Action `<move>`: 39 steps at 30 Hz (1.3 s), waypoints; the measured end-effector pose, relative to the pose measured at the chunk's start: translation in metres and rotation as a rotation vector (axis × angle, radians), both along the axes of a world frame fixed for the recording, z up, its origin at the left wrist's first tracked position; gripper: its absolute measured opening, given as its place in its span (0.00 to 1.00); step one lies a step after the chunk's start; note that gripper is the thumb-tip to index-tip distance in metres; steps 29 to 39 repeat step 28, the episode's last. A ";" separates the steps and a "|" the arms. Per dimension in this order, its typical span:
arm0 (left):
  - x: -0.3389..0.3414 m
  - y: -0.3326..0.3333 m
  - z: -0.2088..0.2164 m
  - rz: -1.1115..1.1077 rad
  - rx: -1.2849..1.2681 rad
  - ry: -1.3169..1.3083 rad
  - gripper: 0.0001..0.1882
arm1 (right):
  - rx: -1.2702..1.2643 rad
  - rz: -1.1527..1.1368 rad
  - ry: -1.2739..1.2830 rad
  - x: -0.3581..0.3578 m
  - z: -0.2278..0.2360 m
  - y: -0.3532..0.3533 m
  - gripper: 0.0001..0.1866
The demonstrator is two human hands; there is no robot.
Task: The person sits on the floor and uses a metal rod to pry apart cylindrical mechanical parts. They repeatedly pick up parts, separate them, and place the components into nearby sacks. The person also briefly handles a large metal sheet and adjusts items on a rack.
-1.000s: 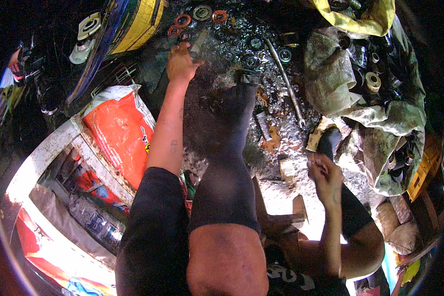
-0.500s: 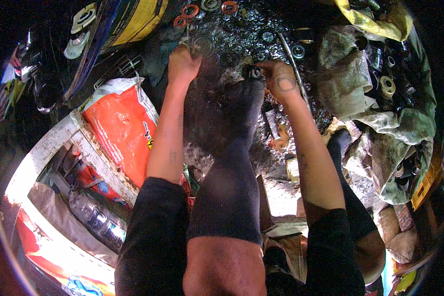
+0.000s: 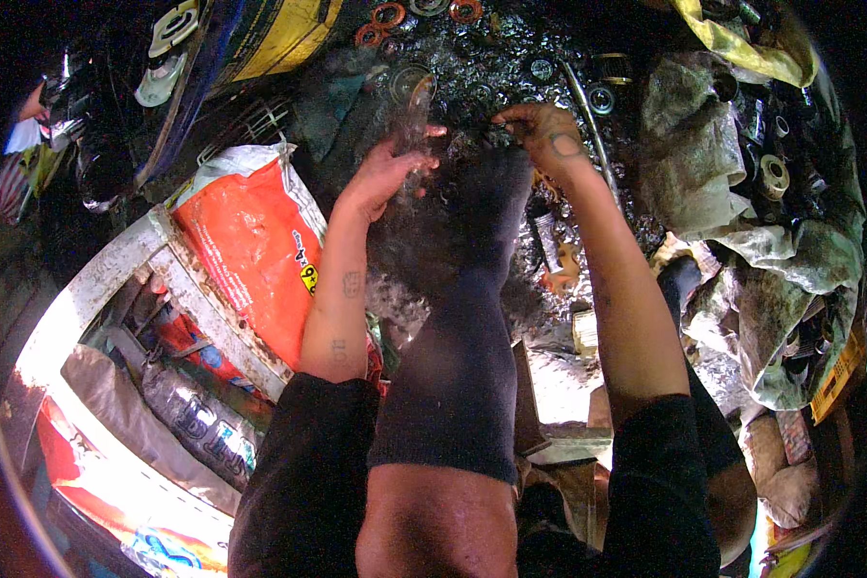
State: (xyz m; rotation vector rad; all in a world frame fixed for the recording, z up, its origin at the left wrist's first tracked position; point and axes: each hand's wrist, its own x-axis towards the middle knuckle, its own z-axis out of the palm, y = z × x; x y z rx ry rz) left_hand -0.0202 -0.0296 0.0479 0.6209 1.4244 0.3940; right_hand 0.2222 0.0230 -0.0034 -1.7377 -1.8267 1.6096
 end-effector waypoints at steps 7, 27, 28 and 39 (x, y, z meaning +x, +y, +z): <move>-0.002 -0.009 -0.006 -0.167 0.030 0.097 0.19 | 0.099 -0.262 0.094 0.013 -0.002 -0.014 0.16; 0.023 0.008 -0.065 -0.772 0.707 0.720 0.23 | 0.052 -0.153 -0.681 0.178 -0.042 -0.151 0.20; 0.024 0.007 -0.064 -0.783 0.668 0.736 0.23 | -0.143 -0.108 -0.755 0.177 -0.042 -0.145 0.26; 0.024 0.007 -0.064 -0.783 0.668 0.736 0.23 | -0.143 -0.108 -0.755 0.177 -0.042 -0.145 0.26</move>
